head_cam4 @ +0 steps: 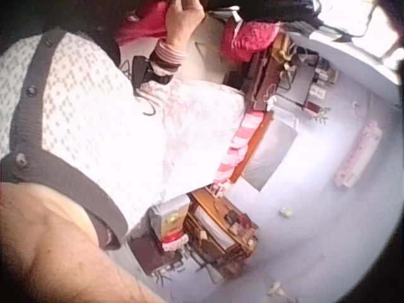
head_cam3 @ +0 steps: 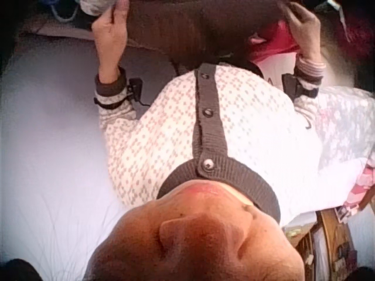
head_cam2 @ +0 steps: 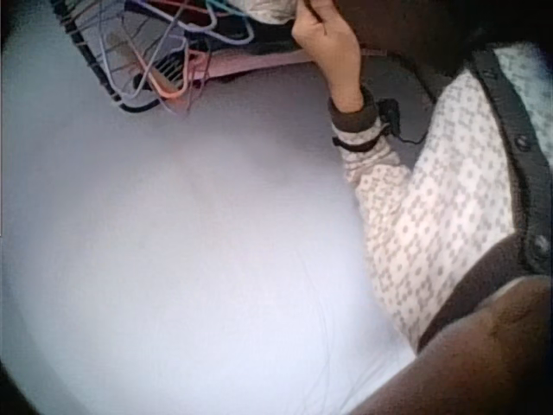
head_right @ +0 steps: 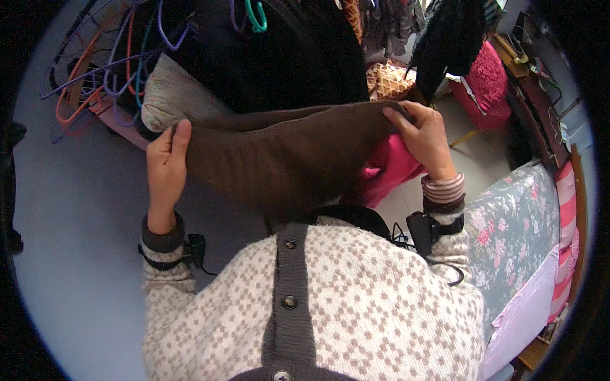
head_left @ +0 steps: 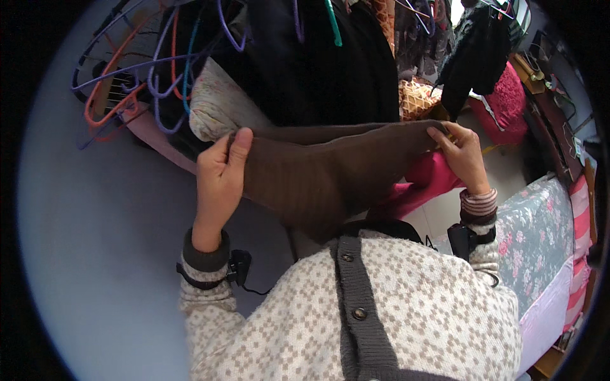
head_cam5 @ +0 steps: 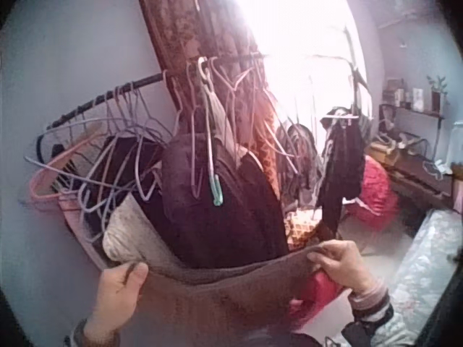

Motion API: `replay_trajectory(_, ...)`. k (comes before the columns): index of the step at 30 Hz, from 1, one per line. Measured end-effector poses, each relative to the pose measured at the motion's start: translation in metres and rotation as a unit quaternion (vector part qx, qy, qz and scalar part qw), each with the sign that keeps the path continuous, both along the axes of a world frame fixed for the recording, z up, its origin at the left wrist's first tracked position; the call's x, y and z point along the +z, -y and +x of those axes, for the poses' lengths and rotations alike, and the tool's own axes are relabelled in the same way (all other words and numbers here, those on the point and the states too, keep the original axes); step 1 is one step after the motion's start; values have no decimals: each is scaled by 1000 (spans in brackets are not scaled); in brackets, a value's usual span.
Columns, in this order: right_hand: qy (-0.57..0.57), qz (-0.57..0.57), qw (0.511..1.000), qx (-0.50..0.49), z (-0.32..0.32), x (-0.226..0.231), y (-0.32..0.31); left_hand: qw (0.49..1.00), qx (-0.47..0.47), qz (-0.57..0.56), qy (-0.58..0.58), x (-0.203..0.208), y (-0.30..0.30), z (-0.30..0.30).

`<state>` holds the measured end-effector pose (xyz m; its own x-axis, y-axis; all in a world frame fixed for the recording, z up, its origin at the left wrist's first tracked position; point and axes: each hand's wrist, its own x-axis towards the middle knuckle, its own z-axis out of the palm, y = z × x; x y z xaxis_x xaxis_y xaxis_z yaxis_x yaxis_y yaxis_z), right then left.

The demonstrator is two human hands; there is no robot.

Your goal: The person closes a washing machine lid, walks through a living area into a bedroom, and removes a pink garment from a clothes rack. They then handle several other garments on hangers, including a black top and a brown sweater, before returning to the washing machine and placing the pink garment inside.

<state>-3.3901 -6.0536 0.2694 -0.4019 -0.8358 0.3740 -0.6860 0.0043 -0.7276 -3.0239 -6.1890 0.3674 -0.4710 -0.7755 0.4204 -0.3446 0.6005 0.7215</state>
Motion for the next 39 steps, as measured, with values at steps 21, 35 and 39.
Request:
replay_trajectory(21, 128, 170, 973, 92, -72, 12, -48, 982, -88, 166, -23, -101, 61, -59)
replay_trajectory(35, 332, -45, 924, 183, 37, 61, -10, 914, -188, 333, -136, -46, -11, -118)
replay_trajectory(39, 266, 24, 917, 296, 78, 94, 6, 889, -342, 211, -220, -27, -35, -111)
